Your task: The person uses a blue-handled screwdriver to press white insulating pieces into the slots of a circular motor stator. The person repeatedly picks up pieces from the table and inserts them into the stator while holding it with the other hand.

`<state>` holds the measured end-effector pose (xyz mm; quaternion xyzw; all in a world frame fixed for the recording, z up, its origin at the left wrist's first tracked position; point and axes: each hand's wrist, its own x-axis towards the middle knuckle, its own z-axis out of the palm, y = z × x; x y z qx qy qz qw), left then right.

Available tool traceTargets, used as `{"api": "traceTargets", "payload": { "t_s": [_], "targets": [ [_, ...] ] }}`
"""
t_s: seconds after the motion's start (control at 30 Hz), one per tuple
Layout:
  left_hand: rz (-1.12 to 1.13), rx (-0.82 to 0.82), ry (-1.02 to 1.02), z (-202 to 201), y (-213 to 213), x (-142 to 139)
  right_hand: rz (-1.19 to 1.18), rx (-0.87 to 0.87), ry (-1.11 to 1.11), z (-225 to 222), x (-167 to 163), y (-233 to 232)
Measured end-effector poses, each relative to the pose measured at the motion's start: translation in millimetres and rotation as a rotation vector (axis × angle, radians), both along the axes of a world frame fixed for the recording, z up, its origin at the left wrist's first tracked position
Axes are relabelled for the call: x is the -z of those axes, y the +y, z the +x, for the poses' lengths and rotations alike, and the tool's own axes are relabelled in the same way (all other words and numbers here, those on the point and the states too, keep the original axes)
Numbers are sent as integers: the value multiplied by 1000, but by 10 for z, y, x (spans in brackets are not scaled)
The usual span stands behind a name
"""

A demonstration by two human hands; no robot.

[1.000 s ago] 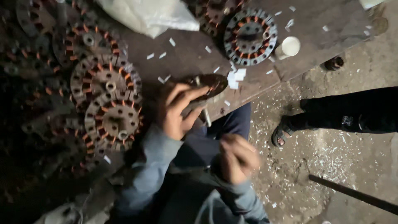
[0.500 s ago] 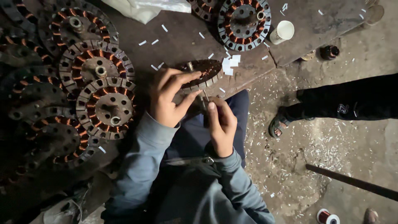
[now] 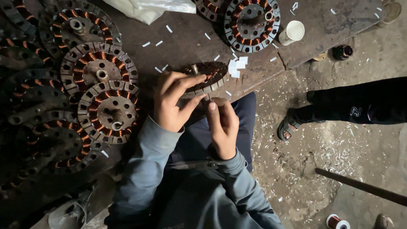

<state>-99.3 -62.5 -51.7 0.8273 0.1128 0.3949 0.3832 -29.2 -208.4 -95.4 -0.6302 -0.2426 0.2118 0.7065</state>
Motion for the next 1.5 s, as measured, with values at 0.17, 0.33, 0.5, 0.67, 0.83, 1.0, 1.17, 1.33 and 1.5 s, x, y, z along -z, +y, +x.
{"api": "traceTargets", "payload": {
  "t_s": [0.17, 0.33, 0.5, 0.67, 0.83, 1.0, 1.17, 1.33, 1.5],
  "targets": [
    [21, -30, 16, -7, 17, -18, -28, 120, -34, -5, -166, 190],
    [-67, 12, 57, 51, -4, -52, 253, 285, -907, -152, -565, 34],
    [4, 13, 1, -9, -100, -68, 358, 251, -197, -59, -554, -240],
    [1, 11, -10, -61, -90, -27, 58, 300, -80, -7, -302, -321],
    [-17, 33, 1, -16, -88, -25, 27, 263, -211, -111, -273, -33],
    [-3, 14, 7, 8, -76, -64, -55, 346, -351, -71, -382, 170],
    [-3, 7, 22, 27, -66, -60, -8, 340, -485, -53, -367, 219],
    [-16, 11, 34, 29, -53, -62, 16, 402, -600, -8, -227, 350],
    [-9, 13, 39, 48, -25, -64, 95, 470, -569, -19, -65, 379]
  ]
}}
